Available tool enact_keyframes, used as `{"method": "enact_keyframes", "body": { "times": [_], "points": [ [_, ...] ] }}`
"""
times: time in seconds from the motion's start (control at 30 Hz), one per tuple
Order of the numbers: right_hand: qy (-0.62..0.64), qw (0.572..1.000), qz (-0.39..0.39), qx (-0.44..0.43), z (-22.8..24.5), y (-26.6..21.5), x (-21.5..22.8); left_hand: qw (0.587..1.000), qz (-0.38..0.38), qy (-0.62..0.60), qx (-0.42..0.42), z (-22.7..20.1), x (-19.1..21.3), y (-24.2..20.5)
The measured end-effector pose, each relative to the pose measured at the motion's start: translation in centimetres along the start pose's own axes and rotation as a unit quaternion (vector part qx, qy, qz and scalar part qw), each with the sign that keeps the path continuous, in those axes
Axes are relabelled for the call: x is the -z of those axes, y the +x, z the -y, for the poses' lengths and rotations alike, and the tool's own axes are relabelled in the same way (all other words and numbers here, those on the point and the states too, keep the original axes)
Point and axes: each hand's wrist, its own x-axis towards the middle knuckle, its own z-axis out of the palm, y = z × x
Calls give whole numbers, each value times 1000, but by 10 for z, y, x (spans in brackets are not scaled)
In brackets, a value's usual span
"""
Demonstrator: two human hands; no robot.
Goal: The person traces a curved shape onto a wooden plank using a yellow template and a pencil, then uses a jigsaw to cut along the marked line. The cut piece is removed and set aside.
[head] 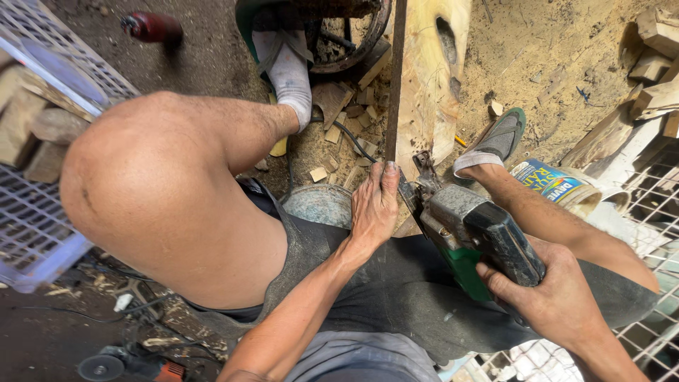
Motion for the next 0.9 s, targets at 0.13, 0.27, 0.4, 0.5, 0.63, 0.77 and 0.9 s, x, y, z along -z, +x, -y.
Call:
{"method": "enact_keyframes", "body": {
  "times": [0.13, 0.27, 0.4, 0.5, 0.63, 0.77, 0.9],
  "points": [
    [15, 1000, 0, 9, 9, 0, -2, 998, -48, 23, -40, 2, -3, 2],
    [80, 997, 16, -10, 21, -2, -2, 999, -45, 27, -7, 6, -8, 3],
    [101, 994, 34, 6, 27, -4, -1, 999, -27, 31, 33, 11, -9, 3],
    [86, 986, -16, 140, 18, 0, 0, 999, -29, 29, 28, 17, -14, 12],
    [105, 994, 6, -7, 5, -6, -12, 999, -18, -18, 32, 26, -19, 8],
    [85, 996, -4, 35, 9, -2, -8, 997, -67, -20, 27, 15, -26, 4],
    [74, 997, 1, 3, 8, -3, -6, 994, -103, -16, -28, 8, -28, 2]
  ]
}}
